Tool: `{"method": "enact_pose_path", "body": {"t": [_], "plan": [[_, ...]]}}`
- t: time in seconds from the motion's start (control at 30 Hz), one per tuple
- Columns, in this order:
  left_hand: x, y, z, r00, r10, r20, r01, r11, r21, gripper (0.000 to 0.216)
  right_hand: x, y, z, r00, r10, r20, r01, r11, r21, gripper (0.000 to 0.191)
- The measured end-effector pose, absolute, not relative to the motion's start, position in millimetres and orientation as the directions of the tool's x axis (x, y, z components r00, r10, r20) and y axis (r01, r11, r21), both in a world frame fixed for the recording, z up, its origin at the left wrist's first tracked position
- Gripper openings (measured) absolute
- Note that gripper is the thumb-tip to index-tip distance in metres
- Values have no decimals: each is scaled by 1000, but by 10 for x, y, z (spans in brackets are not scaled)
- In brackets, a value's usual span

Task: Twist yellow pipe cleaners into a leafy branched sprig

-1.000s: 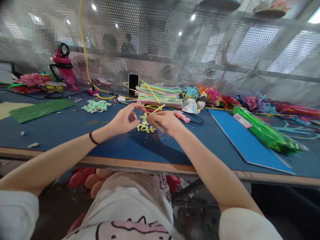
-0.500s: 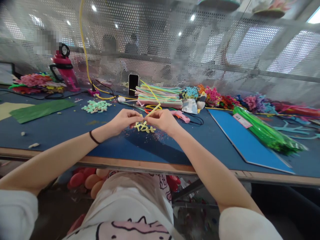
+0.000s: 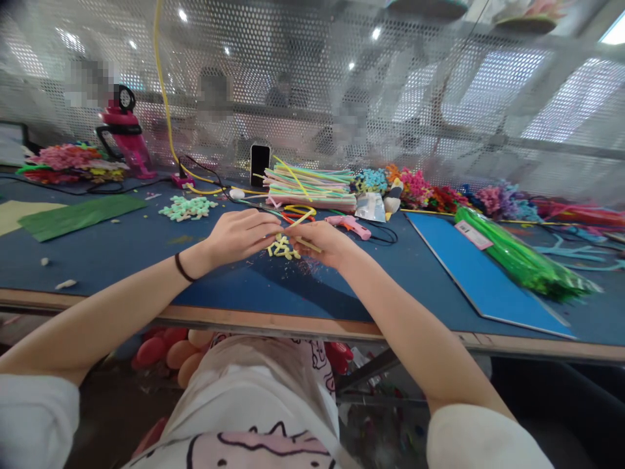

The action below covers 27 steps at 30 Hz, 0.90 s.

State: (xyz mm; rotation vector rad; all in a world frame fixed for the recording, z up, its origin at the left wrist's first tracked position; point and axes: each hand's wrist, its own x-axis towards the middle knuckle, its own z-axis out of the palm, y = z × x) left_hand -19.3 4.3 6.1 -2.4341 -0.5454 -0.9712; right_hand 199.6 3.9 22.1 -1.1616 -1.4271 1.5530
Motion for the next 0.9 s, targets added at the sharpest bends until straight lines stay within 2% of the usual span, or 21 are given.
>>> {"method": "enact_pose_path", "body": {"t": [0.07,0.1,0.17,0.2,0.27,0.3,0.37,0.43,0.47,0.53,0.6,0.67,0.73,0.8,0.9], "plan": [[-162,36,53,632,218,743,514,-836,-192,21,1999,33,204,-344,937,-61,108,-25,-994,22],[-136,32,47,589,269,762,525,-844,-108,21,2004,30,200,-341,940,2,139,53,-989,22],[-73,30,33,471,460,753,542,-824,165,22,2017,21,204,-332,934,134,228,217,-949,24],[-41,32,26,410,583,701,528,-779,339,24,2024,15,213,-327,926,190,280,287,-916,25],[12,38,14,342,796,500,439,-606,664,30,2033,1,234,-319,909,268,375,381,-845,28],[30,42,9,339,856,391,384,-505,773,33,2035,-3,242,-312,906,288,406,401,-821,28],[42,45,5,347,887,306,300,-414,860,34,2035,-1,246,-281,914,292,422,391,-818,27],[25,42,11,340,825,450,286,-547,787,28,2033,17,232,-233,941,245,370,318,-873,25],[6,39,18,350,745,568,314,-665,678,28,2033,29,223,-209,957,203,317,263,-911,25],[-44,32,41,447,510,735,402,-848,344,37,2032,50,210,-194,976,101,185,137,-973,24],[-100,30,67,598,318,736,456,-890,15,38,2031,56,213,-240,971,-7,83,14,-996,26],[-148,37,89,683,242,690,476,-863,-169,33,2025,46,230,-301,949,-99,33,-94,-995,28],[-179,48,100,695,221,684,489,-843,-225,26,2015,26,246,-337,928,-162,13,-168,-986,26],[-187,54,99,677,216,704,488,-848,-209,22,2007,9,249,-351,922,-162,21,-165,-986,22],[-148,35,82,585,264,766,481,-874,-66,18,2000,-1,230,-369,928,-55,50,-40,-998,20]]}}
